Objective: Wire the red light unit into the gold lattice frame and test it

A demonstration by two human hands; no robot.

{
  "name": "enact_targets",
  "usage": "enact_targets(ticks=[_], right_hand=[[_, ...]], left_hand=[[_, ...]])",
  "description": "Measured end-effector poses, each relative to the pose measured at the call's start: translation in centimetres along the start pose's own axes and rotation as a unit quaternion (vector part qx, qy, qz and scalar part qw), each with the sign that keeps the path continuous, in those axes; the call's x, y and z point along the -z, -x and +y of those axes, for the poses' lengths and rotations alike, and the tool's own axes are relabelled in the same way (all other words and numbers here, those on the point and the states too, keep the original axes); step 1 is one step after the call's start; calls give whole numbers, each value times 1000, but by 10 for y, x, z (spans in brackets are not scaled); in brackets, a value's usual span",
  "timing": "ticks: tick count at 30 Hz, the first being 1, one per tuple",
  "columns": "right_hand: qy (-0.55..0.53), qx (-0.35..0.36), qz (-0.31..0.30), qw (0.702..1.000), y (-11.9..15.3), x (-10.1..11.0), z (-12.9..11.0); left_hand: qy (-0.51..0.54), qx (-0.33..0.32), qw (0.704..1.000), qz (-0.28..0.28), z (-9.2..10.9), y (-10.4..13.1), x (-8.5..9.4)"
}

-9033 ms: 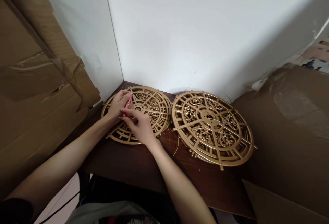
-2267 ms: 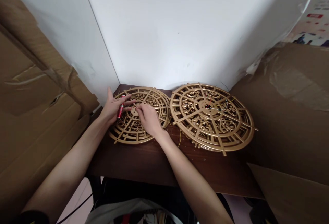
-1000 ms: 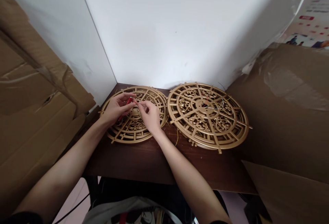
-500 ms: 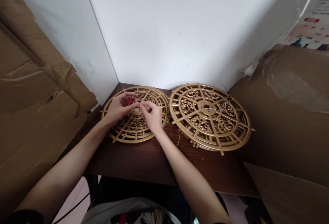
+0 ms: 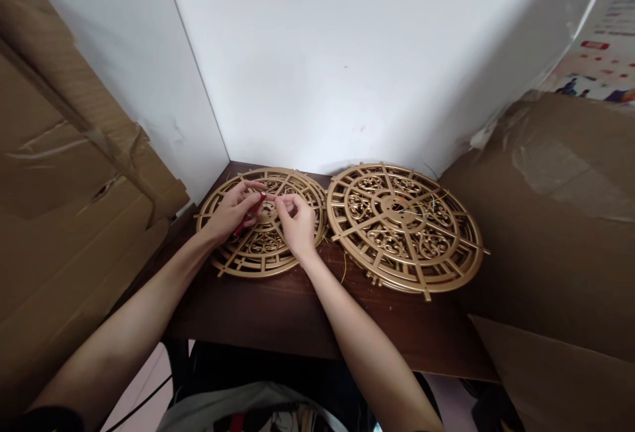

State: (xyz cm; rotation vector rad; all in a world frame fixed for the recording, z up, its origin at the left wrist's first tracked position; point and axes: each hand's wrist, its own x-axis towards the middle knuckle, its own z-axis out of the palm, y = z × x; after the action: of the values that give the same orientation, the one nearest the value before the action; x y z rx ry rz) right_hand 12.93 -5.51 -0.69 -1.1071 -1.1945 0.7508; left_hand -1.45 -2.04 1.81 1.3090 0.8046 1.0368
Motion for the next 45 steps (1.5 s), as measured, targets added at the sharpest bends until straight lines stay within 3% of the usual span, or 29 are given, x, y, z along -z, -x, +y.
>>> enact_targets(ticks=[7,37,42,45], right_hand=[[-16,-13,0,1000,0,-1,-3],[-13,-26,6,1000,0,-1,0],[-6,-8,14,1000,0,1,-2],[33,43,11,998,1,2,-6]], left_hand=[[-21,-49,997,-47,1,1,-2],[-60,-76,995,-40,5,5,-5],[-36,-65,997,-30,4,4,-3],[15,-53,998,-2,3,2,-1]])
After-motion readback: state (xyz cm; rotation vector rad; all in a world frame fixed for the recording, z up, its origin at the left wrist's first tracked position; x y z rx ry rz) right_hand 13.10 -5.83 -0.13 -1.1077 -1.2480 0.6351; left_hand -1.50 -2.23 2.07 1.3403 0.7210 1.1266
